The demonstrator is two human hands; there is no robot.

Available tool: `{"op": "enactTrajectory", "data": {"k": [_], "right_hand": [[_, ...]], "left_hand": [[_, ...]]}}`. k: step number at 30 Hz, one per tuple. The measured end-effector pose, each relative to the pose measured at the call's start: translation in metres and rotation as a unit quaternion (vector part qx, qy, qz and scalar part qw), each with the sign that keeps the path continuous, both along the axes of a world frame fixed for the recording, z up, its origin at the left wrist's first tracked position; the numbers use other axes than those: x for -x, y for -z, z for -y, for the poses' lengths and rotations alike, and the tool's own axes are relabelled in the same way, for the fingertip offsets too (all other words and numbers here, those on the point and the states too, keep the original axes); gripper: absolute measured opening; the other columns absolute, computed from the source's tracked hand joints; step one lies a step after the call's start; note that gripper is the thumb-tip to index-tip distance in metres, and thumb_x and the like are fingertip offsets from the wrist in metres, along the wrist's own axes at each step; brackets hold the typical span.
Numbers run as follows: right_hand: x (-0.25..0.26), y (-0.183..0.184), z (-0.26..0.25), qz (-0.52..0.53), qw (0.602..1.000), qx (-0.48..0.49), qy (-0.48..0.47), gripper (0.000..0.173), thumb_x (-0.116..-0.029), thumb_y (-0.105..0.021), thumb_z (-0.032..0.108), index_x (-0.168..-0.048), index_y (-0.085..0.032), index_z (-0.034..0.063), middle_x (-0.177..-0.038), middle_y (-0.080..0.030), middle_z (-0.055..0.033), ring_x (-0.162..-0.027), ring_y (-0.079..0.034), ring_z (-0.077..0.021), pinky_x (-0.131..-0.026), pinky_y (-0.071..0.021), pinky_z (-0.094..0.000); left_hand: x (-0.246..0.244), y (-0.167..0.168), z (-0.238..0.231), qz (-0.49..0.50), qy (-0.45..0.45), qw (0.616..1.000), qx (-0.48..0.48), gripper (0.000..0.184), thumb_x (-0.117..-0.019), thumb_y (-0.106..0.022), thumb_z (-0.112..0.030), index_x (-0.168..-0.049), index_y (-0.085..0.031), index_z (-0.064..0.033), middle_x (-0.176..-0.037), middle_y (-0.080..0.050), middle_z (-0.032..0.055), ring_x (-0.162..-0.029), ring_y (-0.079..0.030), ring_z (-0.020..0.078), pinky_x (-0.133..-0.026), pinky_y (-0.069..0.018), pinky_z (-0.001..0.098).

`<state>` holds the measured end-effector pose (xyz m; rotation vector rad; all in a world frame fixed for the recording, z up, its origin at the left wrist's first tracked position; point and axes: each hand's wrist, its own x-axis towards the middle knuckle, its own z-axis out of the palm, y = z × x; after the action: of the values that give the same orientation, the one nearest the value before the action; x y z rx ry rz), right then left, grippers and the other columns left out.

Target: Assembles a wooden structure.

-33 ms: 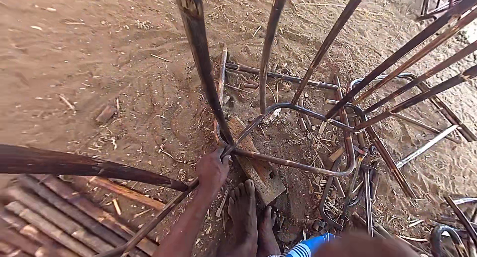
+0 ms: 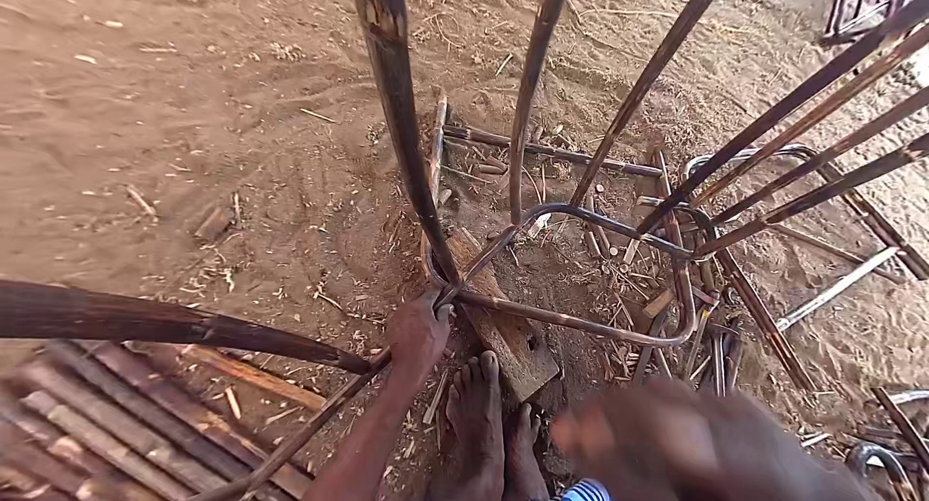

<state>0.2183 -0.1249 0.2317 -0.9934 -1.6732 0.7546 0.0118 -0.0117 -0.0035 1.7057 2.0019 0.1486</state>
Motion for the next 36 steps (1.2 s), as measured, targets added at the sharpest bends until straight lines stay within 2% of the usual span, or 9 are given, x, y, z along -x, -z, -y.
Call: {"op": "enactTrajectory", "data": {"k": [2,6,12,16,23,26,30,32,36], "right_hand": [[0.007,0.06,-0.043,0.074,0.994,-0.009,0.074,0.024,-0.1001,-0.066,0.014,-0.124,-0.069,0.014,-0.098,-0.073,0.0026,-0.079,-0.069,-0.0065,-0.065,-0.0621,-0.0256],[0.015,0.163,-0.099,0.148,0.982,0.09,0.077,0.015,-0.0996,-0.067,0.013,-0.111,-0.076,0.0111,-0.101,-0.076,0.0007,-0.087,-0.072,-0.0069,-0.081,-0.0626,-0.0303],[0.048,0.219,-0.12,0.261,0.958,0.107,0.059,0.019,-0.1039,-0.06,0.025,-0.111,-0.074,0.0129,-0.09,-0.074,-0.0071,-0.079,-0.073,-0.0228,-0.071,-0.0606,-0.0463],[0.064,0.23,-0.124,0.314,0.942,0.091,0.077,0.017,-0.1013,-0.062,0.022,-0.109,-0.074,0.0131,-0.088,-0.074,-0.0073,-0.077,-0.073,-0.0251,-0.067,-0.0608,-0.0477],[0.076,0.224,-0.116,0.331,0.939,0.044,0.083,0.017,-0.1014,-0.063,0.021,-0.11,-0.075,0.0123,-0.093,-0.074,-0.0067,-0.088,-0.072,-0.0224,-0.078,-0.0606,-0.0409],[0.063,0.214,-0.112,0.293,0.949,0.113,0.03,0.035,-0.1029,-0.062,0.03,-0.135,-0.065,0.016,-0.104,-0.074,-0.0086,-0.098,-0.071,-0.024,-0.089,-0.0581,-0.0433],[-0.011,0.189,-0.056,0.287,0.931,0.224,0.028,0.027,-0.1049,-0.056,0.033,-0.117,-0.074,0.0155,-0.112,-0.073,-0.005,-0.105,-0.07,-0.0203,-0.095,-0.0563,-0.0453],[-0.064,0.185,-0.022,0.308,0.897,0.306,0.083,0.03,-0.1057,-0.054,0.036,-0.119,-0.074,0.017,-0.115,-0.073,-0.0037,-0.108,-0.069,-0.0195,-0.097,-0.0556,-0.0463],[-0.167,0.205,0.045,0.329,0.816,0.421,0.219,0.03,-0.1051,-0.055,0.036,-0.118,-0.073,0.0164,-0.105,-0.075,-0.0063,-0.099,-0.071,-0.0244,-0.092,-0.0562,-0.0521]], "left_hand": [[0.0,0.002,0.001,0.003,-0.002,1.0,-0.009,0.029,-0.1001,-0.066,-0.03,-0.123,-0.072,-0.0139,-0.11,-0.073,0.0176,-0.1,-0.07,0.0405,-0.086,-0.0534,0.0651],[-0.003,0.001,0.003,0.021,0.001,0.999,-0.036,0.028,-0.1003,-0.066,-0.025,-0.126,-0.071,-0.0151,-0.111,-0.073,0.0168,-0.097,-0.07,0.0416,-0.081,-0.0541,0.0666],[-0.004,0.003,0.009,0.04,-0.004,0.997,-0.071,0.028,-0.0989,-0.066,-0.025,-0.125,-0.072,-0.0181,-0.112,-0.073,0.0138,-0.094,-0.071,0.0393,-0.076,-0.0548,0.0655],[-0.002,0.01,0.011,0.066,-0.019,0.988,-0.139,0.022,-0.1017,-0.064,-0.029,-0.121,-0.071,-0.0213,-0.122,-0.069,0.0098,-0.094,-0.071,0.0341,-0.075,-0.0567,0.0626],[-0.008,0.015,0.017,0.101,-0.006,0.974,-0.201,0.025,-0.102,-0.058,-0.019,-0.119,-0.073,-0.007,-0.121,-0.07,0.0194,-0.105,-0.069,0.0433,-0.083,-0.0525,0.0694],[-0.009,0.022,0.013,0.092,-0.017,0.973,-0.213,0.027,-0.1008,-0.056,-0.021,-0.118,-0.074,-0.0093,-0.12,-0.07,0.02,-0.107,-0.067,0.0438,-0.083,-0.0503,0.0696],[-0.01,0.023,0.011,0.089,-0.016,0.976,-0.198,0.037,-0.1039,-0.055,-0.035,-0.118,-0.073,-0.0058,-0.12,-0.069,0.0244,-0.109,-0.066,0.046,-0.089,-0.0489,0.0698],[-0.01,0.022,0.009,0.076,-0.021,0.978,-0.194,0.036,-0.1042,-0.056,-0.035,-0.118,-0.073,-0.0061,-0.119,-0.069,0.0249,-0.108,-0.066,0.0471,-0.088,-0.0491,0.0701],[-0.015,0.011,0.01,0.064,-0.033,0.981,-0.182,0.027,-0.1035,-0.06,-0.028,-0.114,-0.074,-0.0063,-0.117,-0.069,0.0239,-0.104,-0.067,0.0459,-0.087,-0.0502,0.0687]]}}
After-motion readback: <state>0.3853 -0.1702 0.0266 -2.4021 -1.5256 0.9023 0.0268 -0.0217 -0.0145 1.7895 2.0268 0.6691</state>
